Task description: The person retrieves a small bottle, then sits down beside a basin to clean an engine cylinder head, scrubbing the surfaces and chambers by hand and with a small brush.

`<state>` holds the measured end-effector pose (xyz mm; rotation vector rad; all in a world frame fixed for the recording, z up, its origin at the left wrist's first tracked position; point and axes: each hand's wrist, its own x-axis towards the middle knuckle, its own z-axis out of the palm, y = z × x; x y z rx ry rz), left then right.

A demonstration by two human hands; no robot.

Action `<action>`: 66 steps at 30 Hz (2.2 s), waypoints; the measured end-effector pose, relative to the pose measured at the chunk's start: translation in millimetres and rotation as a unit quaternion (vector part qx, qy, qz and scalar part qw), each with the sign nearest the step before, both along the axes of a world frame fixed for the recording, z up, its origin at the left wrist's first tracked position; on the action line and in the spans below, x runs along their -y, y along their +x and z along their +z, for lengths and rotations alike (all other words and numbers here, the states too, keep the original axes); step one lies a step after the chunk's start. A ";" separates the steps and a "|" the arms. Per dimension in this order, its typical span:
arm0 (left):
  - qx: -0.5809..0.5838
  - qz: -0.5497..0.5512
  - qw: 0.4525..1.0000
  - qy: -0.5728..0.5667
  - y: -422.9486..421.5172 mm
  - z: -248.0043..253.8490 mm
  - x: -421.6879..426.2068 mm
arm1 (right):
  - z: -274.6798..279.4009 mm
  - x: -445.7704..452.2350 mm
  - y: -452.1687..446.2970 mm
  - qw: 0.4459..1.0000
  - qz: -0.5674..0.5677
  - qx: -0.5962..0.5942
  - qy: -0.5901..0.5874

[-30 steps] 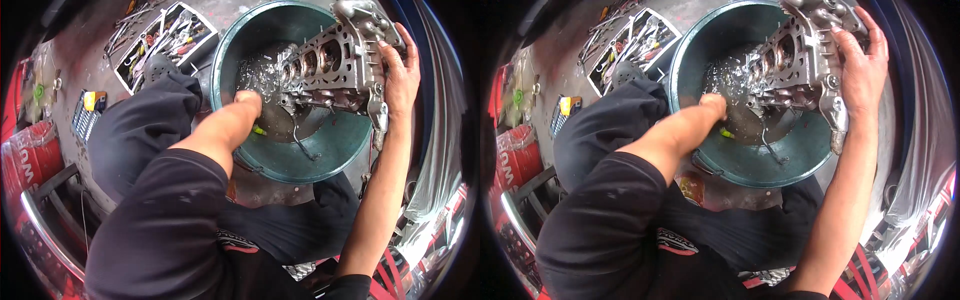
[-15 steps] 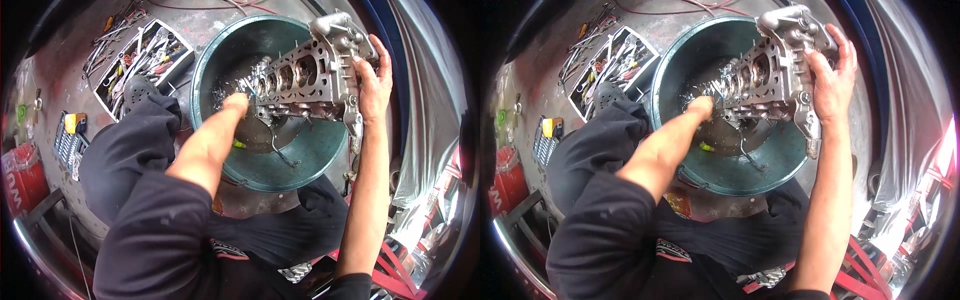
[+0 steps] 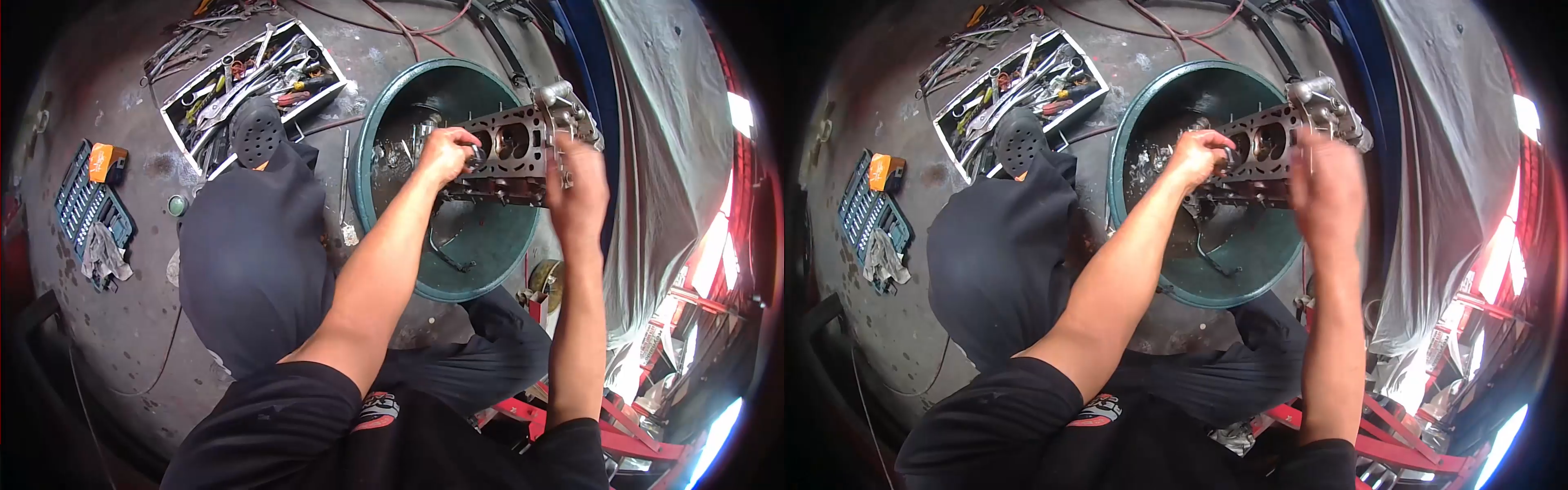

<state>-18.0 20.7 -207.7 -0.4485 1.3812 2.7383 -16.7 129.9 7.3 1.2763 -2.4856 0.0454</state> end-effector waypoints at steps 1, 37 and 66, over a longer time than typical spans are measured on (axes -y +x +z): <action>-0.013 -0.005 0.999 0.032 0.5 1.2 -7.5 | -10.9 12.4 14.0 0.999 -0.022 0.036 0.031; -0.183 0.286 0.860 -0.382 -56.8 31.6 -39.4 | -14.7 52.0 -200.3 0.896 -0.370 0.197 0.144; -0.223 0.353 0.802 -0.428 -64.2 39.0 -56.0 | -16.3 50.1 -194.5 0.907 -0.384 0.139 0.099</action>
